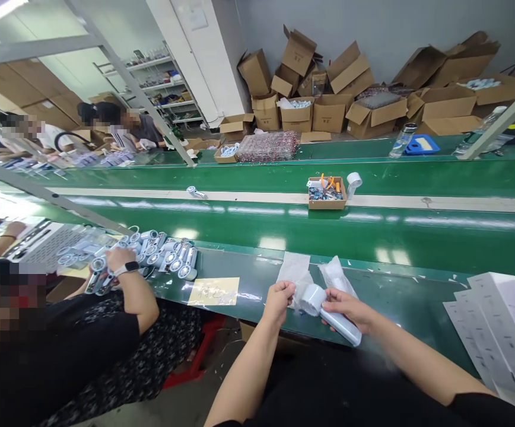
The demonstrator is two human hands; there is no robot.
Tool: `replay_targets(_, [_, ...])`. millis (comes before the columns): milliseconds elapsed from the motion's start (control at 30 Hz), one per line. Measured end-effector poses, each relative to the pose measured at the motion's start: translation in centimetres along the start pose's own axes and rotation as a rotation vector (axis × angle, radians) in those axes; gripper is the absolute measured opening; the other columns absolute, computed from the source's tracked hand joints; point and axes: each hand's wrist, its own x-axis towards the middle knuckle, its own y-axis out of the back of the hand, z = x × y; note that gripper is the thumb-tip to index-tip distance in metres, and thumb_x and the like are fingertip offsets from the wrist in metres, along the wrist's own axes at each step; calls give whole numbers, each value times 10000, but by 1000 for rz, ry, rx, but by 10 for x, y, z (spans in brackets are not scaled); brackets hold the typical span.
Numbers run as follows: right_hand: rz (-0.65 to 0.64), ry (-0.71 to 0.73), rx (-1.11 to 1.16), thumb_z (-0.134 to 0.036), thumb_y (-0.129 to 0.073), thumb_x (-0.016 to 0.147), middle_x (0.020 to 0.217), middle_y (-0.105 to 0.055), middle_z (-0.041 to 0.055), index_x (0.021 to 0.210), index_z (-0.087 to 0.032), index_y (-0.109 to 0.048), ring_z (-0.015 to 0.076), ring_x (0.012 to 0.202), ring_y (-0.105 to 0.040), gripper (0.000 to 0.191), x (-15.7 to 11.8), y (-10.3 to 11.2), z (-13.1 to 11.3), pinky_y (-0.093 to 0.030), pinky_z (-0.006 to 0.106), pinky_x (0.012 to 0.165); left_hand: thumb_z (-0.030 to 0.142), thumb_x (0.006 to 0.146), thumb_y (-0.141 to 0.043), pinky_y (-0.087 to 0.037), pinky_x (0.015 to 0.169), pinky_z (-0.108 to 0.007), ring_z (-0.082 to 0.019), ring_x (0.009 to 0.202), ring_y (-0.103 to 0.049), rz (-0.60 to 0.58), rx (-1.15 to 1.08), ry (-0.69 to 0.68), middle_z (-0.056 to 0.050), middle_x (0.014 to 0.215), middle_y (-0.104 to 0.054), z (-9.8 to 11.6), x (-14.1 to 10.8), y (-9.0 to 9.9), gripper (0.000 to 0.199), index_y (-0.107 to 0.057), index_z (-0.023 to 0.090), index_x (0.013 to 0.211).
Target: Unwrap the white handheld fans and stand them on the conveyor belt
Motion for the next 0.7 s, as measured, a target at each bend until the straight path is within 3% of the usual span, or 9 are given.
replay_targets(100, [79, -29, -55, -337, -726, 665, 772, -622, -5, 896, -187, -461, 160, 609, -644, 382, -10, 0, 7, -480, 222, 456, 293, 763, -529, -388, 617, -244, -122, 629, -502, -70, 253, -268, -6, 644, -553, 11, -19, 1, 163, -596, 156, 707])
replay_targets(200, [163, 28, -5, -347, -711, 676, 725, -620, -7, 905, -196, -441, 171, 580, -637, 385, -16, -2, 13, -481, 246, 439, 239, 828, -457, -400, 754, -284, -167, 800, -538, -116, 578, -540, -47, 769, -601, 9, -43, -4, 178, -611, 175, 766])
replay_targets(367, [207, 50, 131, -230, -662, 688, 714, -618, -22, 1020, -228, -423, 156, 512, -600, 409, -14, -8, 19, -474, 269, 439, 184, 838, -424, -412, 726, -276, -165, 773, -552, -97, 657, -594, -53, 782, -613, -11, -71, -34, 173, -593, 181, 799])
replay_targets(433, [248, 16, 211, -180, -608, 702, 629, -582, -37, 944, -217, -437, 135, 490, -570, 298, -10, -9, 21, -467, 255, 469, 180, 815, -444, -407, 716, -280, -167, 748, -546, -119, 649, -556, -43, 740, -605, -11, -70, -47, 158, -595, 176, 768])
replay_targets(567, [363, -78, 227, -236, -546, 757, 613, -546, -32, 820, -212, -422, 132, 553, -564, 141, -10, -3, 22, -466, 260, 547, 237, 791, -479, -371, 617, -248, -129, 623, -493, 1, 441, -256, -5, 624, -557, 1, -61, -54, 167, -580, 156, 687])
replay_targets(633, [364, -26, -15, -291, -546, 768, 618, -520, -37, 752, -208, -428, 123, 570, -530, 146, -20, 4, 18, -440, 247, 558, 271, 768, -510, -337, 574, -232, -108, 575, -442, -3, 338, -165, 17, 574, -509, 7, -61, -52, 166, -568, 148, 674])
replay_targets(700, [346, 90, -427, -346, -555, 768, 598, -476, -40, 656, -195, -437, 113, 578, -472, 222, -38, 11, 10, -393, 227, 550, 290, 746, -531, -297, 533, -218, -86, 529, -381, -31, 189, -62, 37, 532, -444, 11, -67, -49, 177, -535, 144, 647])
